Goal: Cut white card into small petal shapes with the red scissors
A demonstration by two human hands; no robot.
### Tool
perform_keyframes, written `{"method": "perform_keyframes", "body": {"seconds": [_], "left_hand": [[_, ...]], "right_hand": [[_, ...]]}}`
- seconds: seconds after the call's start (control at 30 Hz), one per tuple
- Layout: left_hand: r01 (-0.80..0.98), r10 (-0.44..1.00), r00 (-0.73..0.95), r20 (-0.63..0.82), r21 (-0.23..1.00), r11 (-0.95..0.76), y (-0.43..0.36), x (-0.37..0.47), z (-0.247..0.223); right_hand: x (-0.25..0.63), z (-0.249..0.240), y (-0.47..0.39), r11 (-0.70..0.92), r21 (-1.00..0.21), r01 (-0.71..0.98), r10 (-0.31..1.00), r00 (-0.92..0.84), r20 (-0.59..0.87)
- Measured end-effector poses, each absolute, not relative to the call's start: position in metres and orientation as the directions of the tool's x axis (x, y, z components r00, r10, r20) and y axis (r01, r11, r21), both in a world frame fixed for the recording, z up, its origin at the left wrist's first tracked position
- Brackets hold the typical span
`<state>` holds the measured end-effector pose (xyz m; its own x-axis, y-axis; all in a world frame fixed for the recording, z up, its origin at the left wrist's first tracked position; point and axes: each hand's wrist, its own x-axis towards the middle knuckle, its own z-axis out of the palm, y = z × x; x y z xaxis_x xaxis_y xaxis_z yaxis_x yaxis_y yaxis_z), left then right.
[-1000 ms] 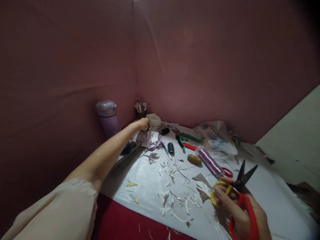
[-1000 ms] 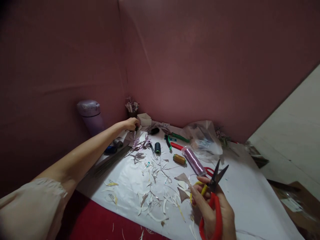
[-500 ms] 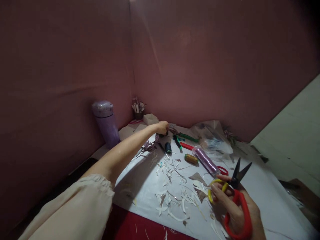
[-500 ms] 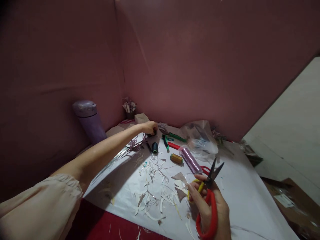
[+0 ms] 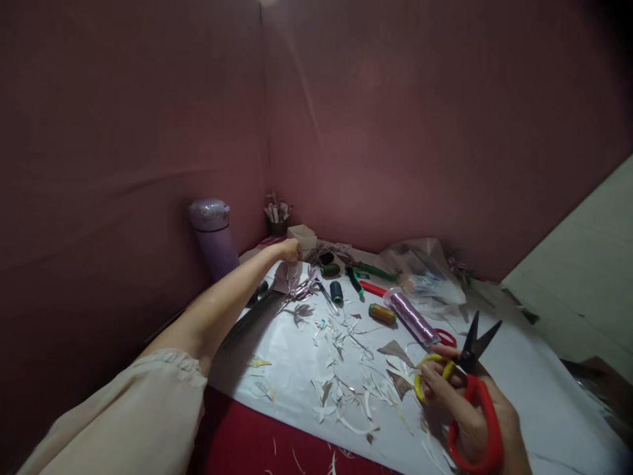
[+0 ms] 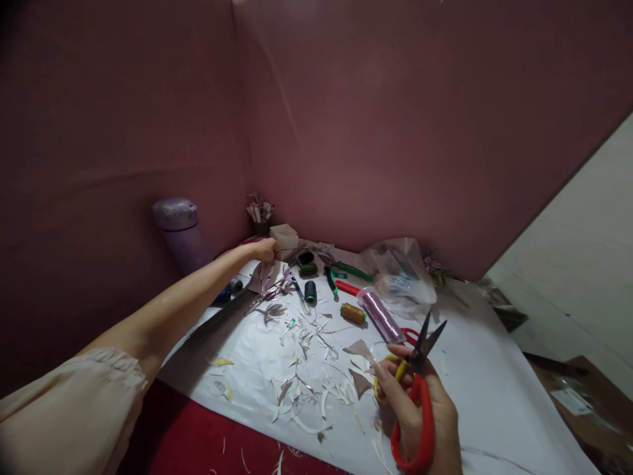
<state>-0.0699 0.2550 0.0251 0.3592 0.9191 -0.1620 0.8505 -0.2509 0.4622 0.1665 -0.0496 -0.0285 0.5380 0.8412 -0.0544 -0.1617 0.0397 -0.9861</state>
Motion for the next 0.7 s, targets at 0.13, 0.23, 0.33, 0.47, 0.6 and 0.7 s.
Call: {"method": "perform_keyframes", "body": {"seconds": [0.13,0.23,0.33,0.47,0.6,0.7], "left_hand": [[0.849,0.928,0.344,-0.145,0.469,-0.241,0.259,-0.077,0.028],[0.834,0.938,0.337,-0.081,0.487,-0.258,0.262,-0.081,0.034],[0.817,0.949,0.316,0.004,0.508,-0.274,0.265,-0.084,0.038],[0.787,0.960,0.243,0.135,0.552,-0.277,0.270,-0.085,0.040],[0.721,0.956,0.141,0.258,0.635,-0.278,0.271,-0.087,0.045],[0.637,0.940,0.058,0.337,0.713,-0.294,0.269,-0.089,0.053]], "right_hand": [[0.169,-0.032,-0.049,0.045,-0.989,-0.138,0.846,0.532,-0.035],[0.170,-0.035,-0.049,0.052,-0.988,-0.148,0.844,0.536,-0.036],[0.171,-0.036,-0.050,0.065,-0.986,-0.151,0.850,0.525,-0.024],[0.168,-0.032,-0.050,0.082,-0.987,-0.140,0.854,0.520,-0.003],[0.167,-0.028,-0.049,0.079,-0.987,-0.139,0.856,0.518,-0.004],[0.168,-0.029,-0.049,0.074,-0.990,-0.121,0.861,0.509,0.002]]}}
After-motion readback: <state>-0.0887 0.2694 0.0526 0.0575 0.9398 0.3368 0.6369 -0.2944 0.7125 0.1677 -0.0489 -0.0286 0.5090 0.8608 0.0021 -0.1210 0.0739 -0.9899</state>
